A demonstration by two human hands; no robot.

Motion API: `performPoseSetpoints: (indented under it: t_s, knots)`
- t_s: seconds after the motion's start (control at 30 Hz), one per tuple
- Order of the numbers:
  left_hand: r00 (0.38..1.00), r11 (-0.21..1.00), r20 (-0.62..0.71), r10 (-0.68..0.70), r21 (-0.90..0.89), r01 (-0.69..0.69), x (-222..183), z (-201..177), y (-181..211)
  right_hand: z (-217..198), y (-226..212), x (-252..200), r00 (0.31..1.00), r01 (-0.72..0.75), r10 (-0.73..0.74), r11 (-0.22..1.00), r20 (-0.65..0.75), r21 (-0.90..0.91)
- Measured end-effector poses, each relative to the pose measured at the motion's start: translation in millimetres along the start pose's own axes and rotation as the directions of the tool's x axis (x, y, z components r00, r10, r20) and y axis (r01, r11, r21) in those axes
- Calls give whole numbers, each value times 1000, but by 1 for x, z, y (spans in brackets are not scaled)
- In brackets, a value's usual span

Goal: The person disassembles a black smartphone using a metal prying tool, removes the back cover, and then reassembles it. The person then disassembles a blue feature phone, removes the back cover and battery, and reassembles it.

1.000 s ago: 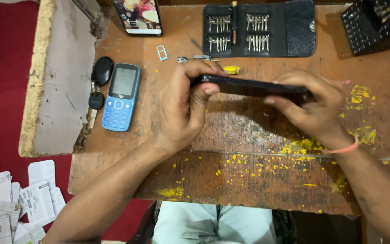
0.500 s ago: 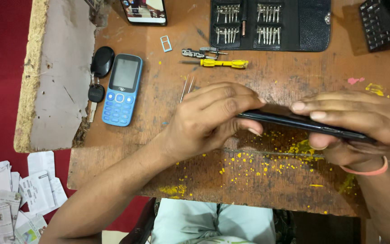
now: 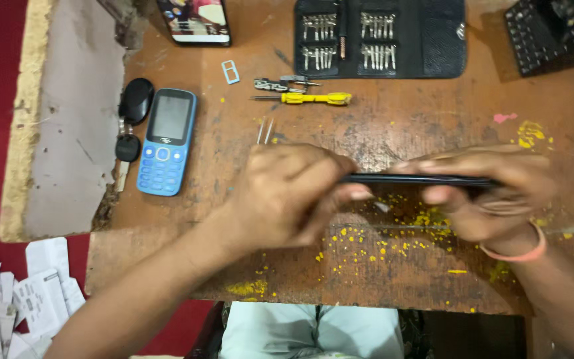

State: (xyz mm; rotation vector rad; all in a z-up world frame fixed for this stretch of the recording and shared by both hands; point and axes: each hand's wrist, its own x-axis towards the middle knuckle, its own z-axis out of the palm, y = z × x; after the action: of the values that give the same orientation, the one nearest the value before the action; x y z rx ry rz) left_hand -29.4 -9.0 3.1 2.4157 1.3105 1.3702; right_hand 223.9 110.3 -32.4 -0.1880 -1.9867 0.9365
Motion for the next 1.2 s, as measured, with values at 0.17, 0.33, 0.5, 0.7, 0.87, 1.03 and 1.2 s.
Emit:
performPoseSetpoints:
  t_s: [0.17,0.33,0.5,0.7,0.87,1.03,1.2]
  knots:
    - [989,999,145,27,25,-31,-17,2,-7,8,17,-10,986,47,-55,997,159,55]
    - [976,977,168,136,141,-160,-19,-3,-15,2,19,-6,953,49,-6,990,303,-133]
    - [958,979,268,99,145,-142,-21,-3,-14,3,17,-2,926,46,13,988,378,-146]
    - [945,960,320,70,235,-150,-19,4,-8,13,11,13,891,160,-58,968,451,-192]
    - [960,939,271,76,303,-160,-19,6,2,14,-1,13,892,125,-23,972,451,-197]
    - [953,919,301,39,363,-152,-21,12,6,17,-5,11,894,50,74,963,441,-263]
    - [953,914,282,112,348,-210,-27,12,3,19,-7,6,914,53,77,950,398,-307]
